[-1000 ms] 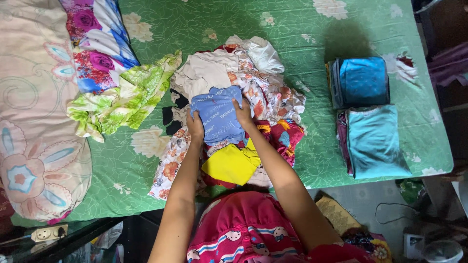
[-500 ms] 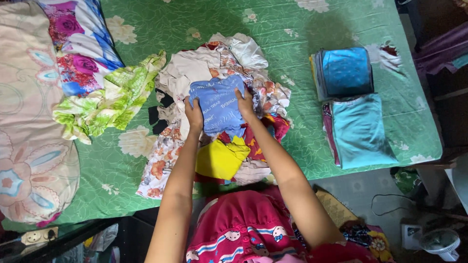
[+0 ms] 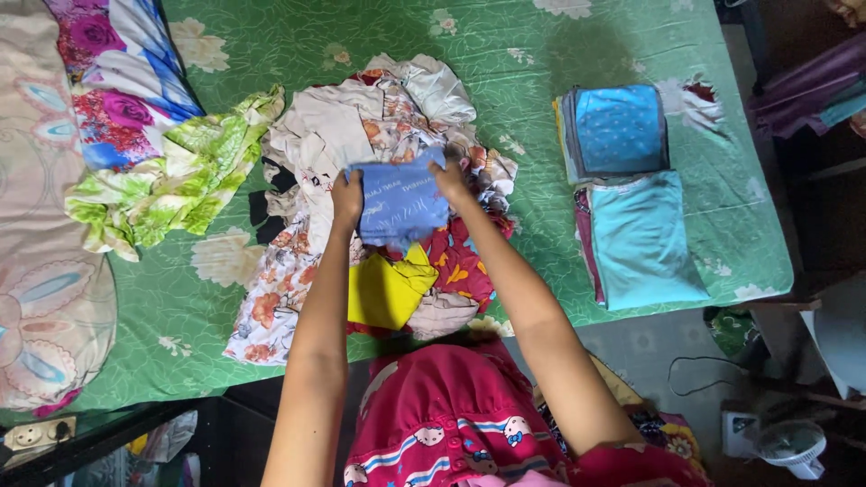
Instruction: Folding laundry on a bed and organizing it into neat stacks.
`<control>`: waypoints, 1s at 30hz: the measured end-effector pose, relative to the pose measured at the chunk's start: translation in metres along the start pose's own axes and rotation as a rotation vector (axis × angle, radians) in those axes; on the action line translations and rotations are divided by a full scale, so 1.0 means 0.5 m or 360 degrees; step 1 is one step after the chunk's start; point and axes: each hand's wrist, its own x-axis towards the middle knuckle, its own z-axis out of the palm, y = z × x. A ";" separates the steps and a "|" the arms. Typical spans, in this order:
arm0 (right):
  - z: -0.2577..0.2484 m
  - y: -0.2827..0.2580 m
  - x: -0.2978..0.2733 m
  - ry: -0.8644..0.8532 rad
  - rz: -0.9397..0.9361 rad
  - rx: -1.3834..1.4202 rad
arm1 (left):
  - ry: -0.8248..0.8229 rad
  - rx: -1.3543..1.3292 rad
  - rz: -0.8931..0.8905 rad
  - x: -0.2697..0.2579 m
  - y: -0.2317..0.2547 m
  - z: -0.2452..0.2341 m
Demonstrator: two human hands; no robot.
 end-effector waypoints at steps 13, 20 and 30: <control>0.022 -0.221 0.017 0.0132 -0.0736 0.0358 | 0.0080 -0.0327 0.0216 -0.012 0.274 -0.094; 0.051 0.032 -0.004 0.0212 -0.0594 -0.0018 | 0.0141 -0.0159 0.0402 -0.058 0.031 -0.050; 0.080 0.219 -0.064 -0.0059 0.0390 -0.0043 | -0.0078 -0.0061 -0.0204 -0.144 -0.140 -0.038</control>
